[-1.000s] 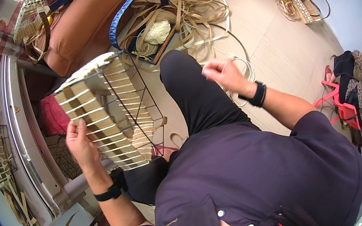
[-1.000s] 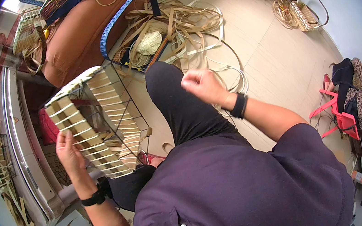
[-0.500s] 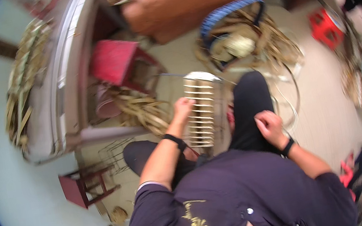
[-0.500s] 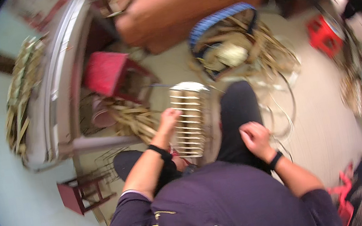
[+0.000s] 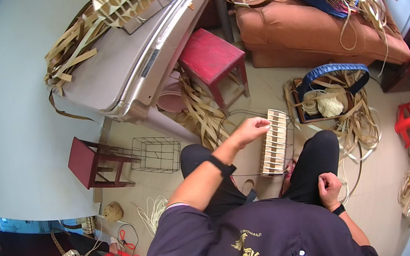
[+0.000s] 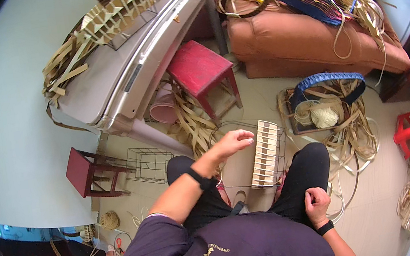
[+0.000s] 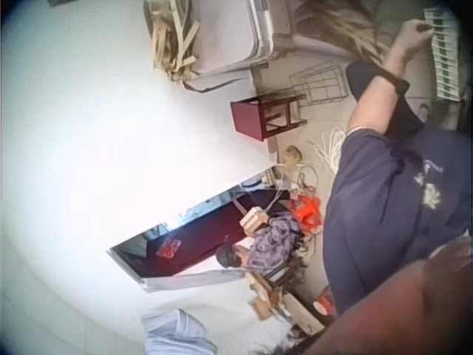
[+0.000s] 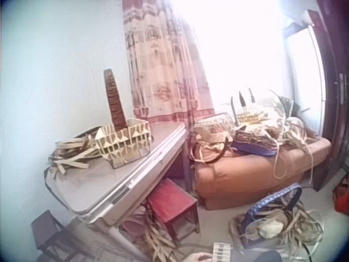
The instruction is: The person weaves a structural framework for a basket using long strips of bamboo or similar plant fiber, threading a horizontal strip through vertical supports on a wire frame.
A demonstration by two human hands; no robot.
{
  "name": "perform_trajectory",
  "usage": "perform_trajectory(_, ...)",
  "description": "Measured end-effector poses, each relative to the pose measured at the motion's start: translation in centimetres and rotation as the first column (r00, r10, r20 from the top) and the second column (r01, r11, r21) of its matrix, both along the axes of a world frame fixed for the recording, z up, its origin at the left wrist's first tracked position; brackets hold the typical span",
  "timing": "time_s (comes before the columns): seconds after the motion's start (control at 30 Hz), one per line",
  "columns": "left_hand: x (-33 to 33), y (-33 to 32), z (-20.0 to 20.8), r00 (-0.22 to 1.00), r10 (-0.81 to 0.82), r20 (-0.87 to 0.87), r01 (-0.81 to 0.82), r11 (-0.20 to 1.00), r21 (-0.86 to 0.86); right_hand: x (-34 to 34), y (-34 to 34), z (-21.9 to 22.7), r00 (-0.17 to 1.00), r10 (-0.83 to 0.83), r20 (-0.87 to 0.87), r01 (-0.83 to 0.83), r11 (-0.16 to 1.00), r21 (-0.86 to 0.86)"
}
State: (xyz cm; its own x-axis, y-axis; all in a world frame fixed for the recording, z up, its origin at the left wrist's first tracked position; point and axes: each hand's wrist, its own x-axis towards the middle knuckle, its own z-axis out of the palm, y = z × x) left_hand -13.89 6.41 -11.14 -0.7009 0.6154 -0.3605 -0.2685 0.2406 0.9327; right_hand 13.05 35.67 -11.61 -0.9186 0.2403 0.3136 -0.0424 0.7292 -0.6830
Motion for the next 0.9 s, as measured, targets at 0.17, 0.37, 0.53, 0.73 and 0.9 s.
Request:
perform_trajectory(0.17, -0.6, -12.8, 23.8, 0.884, -0.149, -0.444, 0.187, 0.981, 0.045, -0.5, -0.7, -0.2, 0.999, 0.035, 0.001, -0.035, 0.999, 0.040)
perform_trajectory(0.37, -13.6, -37.1, 32.1, 0.167, 0.182, -0.969, -0.805, 0.593, -0.028, -1.3, -1.2, -0.2, 0.997, 0.059, 0.047, -0.064, 0.993, 0.099)
perform_trajectory(0.53, -21.6, -49.4, 30.8, 0.263, 0.032, -0.964, -0.959, 0.115, -0.257, -2.4, -1.6, 0.1, 0.990, 0.030, 0.137, -0.041, 0.996, 0.077)
perform_trajectory(0.73, -23.8, -54.9, 29.8, 0.325, -0.068, -0.943, -0.933, -0.189, -0.308, -3.6, -2.2, 0.3, 0.975, 0.008, 0.224, -0.002, 1.000, -0.029)
perform_trajectory(0.9, -21.8, -49.6, 29.5, 0.387, -0.085, -0.918, -0.915, -0.158, -0.371, -3.5, -2.1, 1.0, 0.952, -0.044, 0.301, 0.058, 0.998, -0.038)
